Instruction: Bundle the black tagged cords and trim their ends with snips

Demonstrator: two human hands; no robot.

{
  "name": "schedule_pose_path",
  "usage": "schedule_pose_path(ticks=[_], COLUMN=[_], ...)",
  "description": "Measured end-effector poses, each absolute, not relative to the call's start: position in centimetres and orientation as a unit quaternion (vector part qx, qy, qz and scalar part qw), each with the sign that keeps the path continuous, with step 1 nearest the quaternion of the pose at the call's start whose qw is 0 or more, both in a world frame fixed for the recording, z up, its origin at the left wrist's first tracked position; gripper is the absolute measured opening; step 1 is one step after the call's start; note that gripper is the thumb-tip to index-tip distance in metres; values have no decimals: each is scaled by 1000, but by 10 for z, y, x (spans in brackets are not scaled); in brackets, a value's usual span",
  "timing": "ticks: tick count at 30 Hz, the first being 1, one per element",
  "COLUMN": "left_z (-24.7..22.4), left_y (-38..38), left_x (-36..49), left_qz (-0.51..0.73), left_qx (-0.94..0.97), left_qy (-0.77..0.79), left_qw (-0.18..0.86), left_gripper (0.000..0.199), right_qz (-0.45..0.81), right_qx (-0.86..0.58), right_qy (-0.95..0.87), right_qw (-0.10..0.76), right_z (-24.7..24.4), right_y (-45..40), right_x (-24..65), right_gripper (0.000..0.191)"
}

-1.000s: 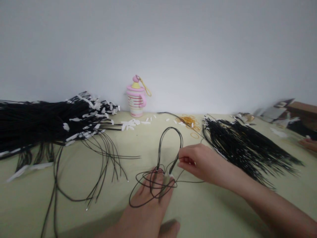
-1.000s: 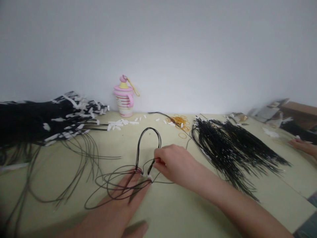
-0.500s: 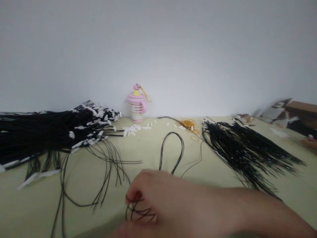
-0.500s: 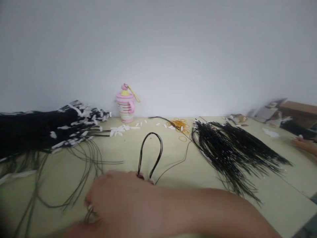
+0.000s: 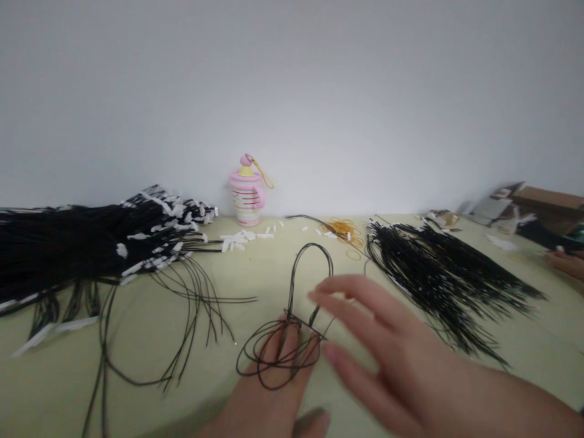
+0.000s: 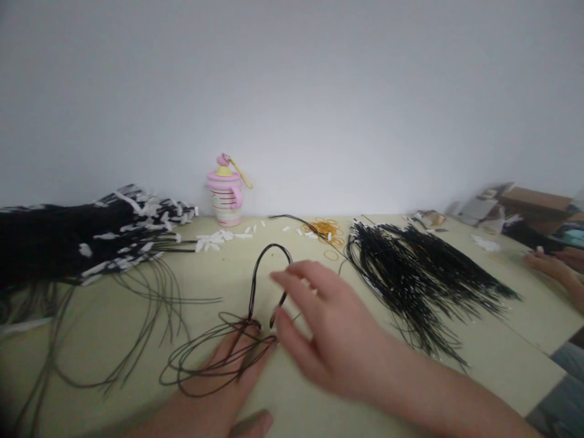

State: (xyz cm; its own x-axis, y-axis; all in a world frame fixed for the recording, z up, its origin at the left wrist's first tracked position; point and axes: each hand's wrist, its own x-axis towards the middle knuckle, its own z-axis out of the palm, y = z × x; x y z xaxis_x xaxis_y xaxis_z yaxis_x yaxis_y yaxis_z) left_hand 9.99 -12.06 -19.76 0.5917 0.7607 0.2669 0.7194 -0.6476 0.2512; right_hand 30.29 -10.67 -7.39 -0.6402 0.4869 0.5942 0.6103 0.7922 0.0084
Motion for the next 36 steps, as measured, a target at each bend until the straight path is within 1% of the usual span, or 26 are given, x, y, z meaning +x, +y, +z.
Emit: schedule_pose_path(ticks=[1,2,3,4,5,7,10,12,15,17,20,23,25,28,31,32,33,34,36], left_z=[-194,-192,-190,-188,-187,-185,-185,-184,-183,-182,-181,-181,-181,-183,-185,-185,-184,-183,-179], left_y=[-120,-119,-119,-119,-119,-119,-119,-119,-119,-120,-120,-121,-122,-123,-125,-125,-126,-126,-126], left_x=[101,103,107,111,115,121,126,126,125,124,123,123,122,120,115,114,112,111,110], left_qz=[179,180,182,184,187,192,198,200,200,199,199,200,201,200,196,193,190,186,177], left_qx=[889,887,885,883,880,877,874,875,879,882,884,882,880,877,877,877,879,880,882], left_qy=[418,422,426,430,435,441,444,441,432,426,422,425,430,436,438,438,437,436,436], left_qw=[53,48,42,37,33,25,17,16,19,20,21,24,27,32,34,33,32,30,26], left_gripper=[43,45,47,48,49,50,47,41,34,33,35,35,35,35,41,45,50,54,62], right_qz=[-90,-86,-92,-96,-98,-111,-133,-143,-148,-145,-139,-130,-120,-102,-86,-60,34,111,194], right_qx=[-373,-434,-505,-563,-587,-613,-616,-601,-562,-536,-502,-469,-447,-424,-428,-422,-396,-368,-351], right_qy=[-876,-857,-833,-810,-798,-780,-776,-786,-810,-826,-847,-871,-886,-896,-874,-866,-850,-840,-835], right_qw=[291,265,207,132,100,63,12,-23,-72,-97,-106,-72,-24,88,216,260,346,382,376], right_z=[-68,-66,-70,-77,-86,-109,-135,-142,-140,-137,-130,-119,-108,-91,-83,-84,-87,-91,-105], right_y=[-95,-79,-61,-43,-24,8,37,46,57,64,69,60,45,14,-17,-25,-32,-38,-45], right_x=[321,339,358,375,392,421,446,451,449,446,441,440,439,430,403,390,375,360,332], right_gripper=[35,33,32,32,31,28,24,23,24,23,21,14,15,19,22,23,18,14,11])
